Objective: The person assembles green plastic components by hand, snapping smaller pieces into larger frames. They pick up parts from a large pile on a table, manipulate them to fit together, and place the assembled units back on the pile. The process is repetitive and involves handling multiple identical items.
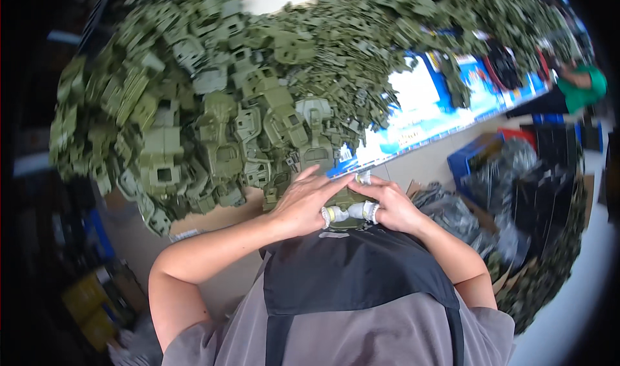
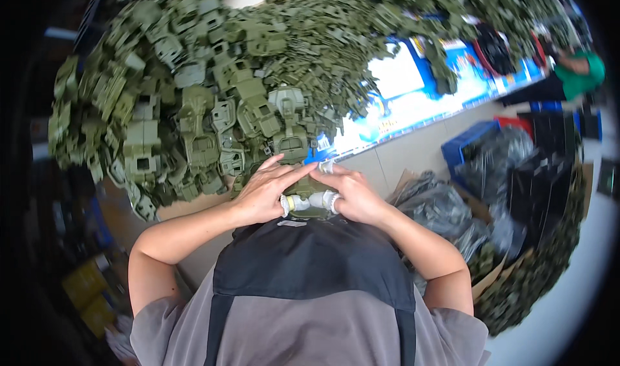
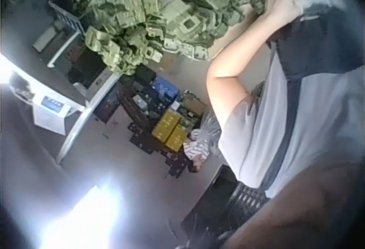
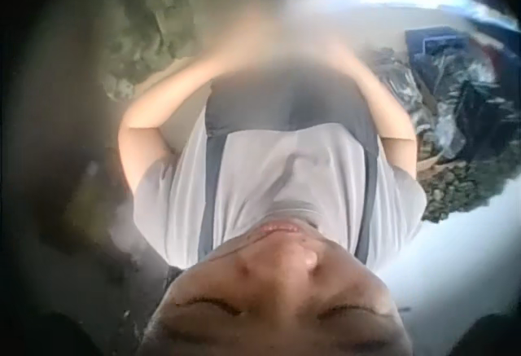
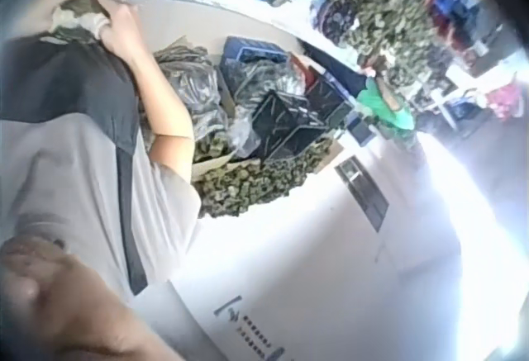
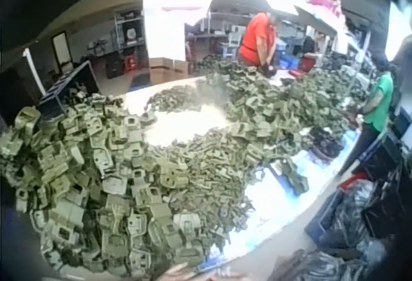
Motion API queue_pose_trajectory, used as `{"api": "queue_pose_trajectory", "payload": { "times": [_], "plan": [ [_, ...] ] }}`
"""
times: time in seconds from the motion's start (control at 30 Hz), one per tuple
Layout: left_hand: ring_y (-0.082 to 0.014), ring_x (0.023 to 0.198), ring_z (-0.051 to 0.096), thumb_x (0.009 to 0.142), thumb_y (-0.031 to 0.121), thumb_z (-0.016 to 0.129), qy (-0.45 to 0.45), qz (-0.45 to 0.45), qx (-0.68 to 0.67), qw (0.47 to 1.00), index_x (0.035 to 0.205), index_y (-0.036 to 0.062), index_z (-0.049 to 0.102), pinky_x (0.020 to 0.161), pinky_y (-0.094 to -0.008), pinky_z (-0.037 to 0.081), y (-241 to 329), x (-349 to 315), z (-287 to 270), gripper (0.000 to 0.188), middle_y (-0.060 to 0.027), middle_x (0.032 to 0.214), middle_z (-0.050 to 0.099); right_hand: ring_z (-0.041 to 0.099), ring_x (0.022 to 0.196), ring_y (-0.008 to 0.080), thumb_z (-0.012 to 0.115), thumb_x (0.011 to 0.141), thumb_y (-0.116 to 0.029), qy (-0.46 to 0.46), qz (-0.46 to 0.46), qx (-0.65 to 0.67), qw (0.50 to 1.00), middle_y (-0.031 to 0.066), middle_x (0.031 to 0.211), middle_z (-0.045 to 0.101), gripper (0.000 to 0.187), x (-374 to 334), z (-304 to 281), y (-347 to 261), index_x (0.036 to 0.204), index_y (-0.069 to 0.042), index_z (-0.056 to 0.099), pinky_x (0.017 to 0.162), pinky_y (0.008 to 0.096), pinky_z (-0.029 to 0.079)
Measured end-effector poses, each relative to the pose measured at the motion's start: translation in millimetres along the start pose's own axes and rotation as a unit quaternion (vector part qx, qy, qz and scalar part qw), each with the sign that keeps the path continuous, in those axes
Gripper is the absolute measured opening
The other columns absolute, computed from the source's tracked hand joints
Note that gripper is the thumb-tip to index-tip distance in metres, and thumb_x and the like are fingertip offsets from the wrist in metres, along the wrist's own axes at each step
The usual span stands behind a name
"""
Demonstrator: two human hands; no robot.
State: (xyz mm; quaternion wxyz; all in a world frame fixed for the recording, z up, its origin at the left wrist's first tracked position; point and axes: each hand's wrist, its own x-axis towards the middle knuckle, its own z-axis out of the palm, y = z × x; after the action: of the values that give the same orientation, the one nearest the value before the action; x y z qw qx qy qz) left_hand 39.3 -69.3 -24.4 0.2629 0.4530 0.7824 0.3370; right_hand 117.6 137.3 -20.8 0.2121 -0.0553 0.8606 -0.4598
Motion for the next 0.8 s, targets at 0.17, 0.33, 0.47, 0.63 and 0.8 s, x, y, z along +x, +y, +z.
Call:
{"api": "queue_pose_trajectory", "payload": {
  "times": [0.17, 0.33, 0.47, 0.63, 0.8],
  "plan": [
    [-0.0399, 0.122, 0.033, 0.066, 0.047, 0.071, -0.037, 0.018, 0.129, 0.991, 0.14, 0.0112, 0.025, 0.106, -0.0458, 0.022, 12, -10, -60, 0.094, -0.0228, 0.13, 0.036, 0.05, 0.114, 0.0311, 0.066, 0.079, -0.025, 0.144, 0.024, 0.054, 0.988, 0.0209, 0.116, 0.056, 0.051, -24, 20, -17, 0.123, -0.005, 0.051, 0.098, 0.0367, 0.038],
    [-0.0256, 0.135, 0.021, 0.057, 0.023, 0.08, -0.069, -0.078, -0.401, 0.91, 0.144, 0.0112, 0.013, 0.109, -0.0389, 0.019, -24, -28, -58, 0.111, -0.0136, 0.145, 0.022, 0.047, 0.118, 0.0252, 0.068, 0.078, -0.014, 0.298, 0.083, 0.194, 0.931, 0.0148, 0.124, 0.052, 0.05, -90, 52, -11, 0.123, -0.002, 0.051, 0.1, 0.0323, 0.034],
    [-0.0237, 0.129, 0.028, 0.064, 0.006, 0.076, -0.169, 0.051, -0.368, 0.913, 0.138, 0.0097, 0.025, 0.106, -0.0359, 0.02, -25, -20, -14, 0.09, -0.0107, 0.139, 0.029, 0.047, 0.118, 0.0243, 0.068, 0.077, -0.009, 0.409, 0.117, 0.286, 0.858, 0.0126, 0.125, 0.051, 0.051, -136, 138, -36, 0.124, -0.004, 0.05, 0.1, 0.0327, 0.034],
    [-0.0209, 0.117, 0.045, 0.067, -0.001, 0.072, -0.391, 0.019, -0.291, 0.873, 0.129, 0.0077, 0.04, 0.097, -0.032, 0.036, 40, -28, 56, 0.07, -0.0076, 0.126, 0.045, 0.038, 0.124, 0.0292, 0.069, 0.075, -0.022, 0.543, 0.286, 0.194, 0.765, 0.0144, 0.132, 0.042, 0.067, -207, 252, -91, 0.132, -0.007, 0.038, 0.103, 0.0366, 0.03],
    [-0.0219, 0.106, 0.052, 0.065, -0.004, 0.067, -0.522, 0.278, -0.117, 0.798, 0.122, 0.002, 0.046, 0.092, -0.031, 0.04, 82, -97, 133, 0.061, -0.012, 0.11, 0.052, 0.051, 0.093, 0.0319, 0.063, 0.071, -0.024, 0.664, 0.309, -0.004, 0.681, 0.0169, 0.098, 0.054, 0.073, -194, 339, -145, 0.136, -0.006, 0.034, 0.082, 0.0409, 0.042]
  ]
}}
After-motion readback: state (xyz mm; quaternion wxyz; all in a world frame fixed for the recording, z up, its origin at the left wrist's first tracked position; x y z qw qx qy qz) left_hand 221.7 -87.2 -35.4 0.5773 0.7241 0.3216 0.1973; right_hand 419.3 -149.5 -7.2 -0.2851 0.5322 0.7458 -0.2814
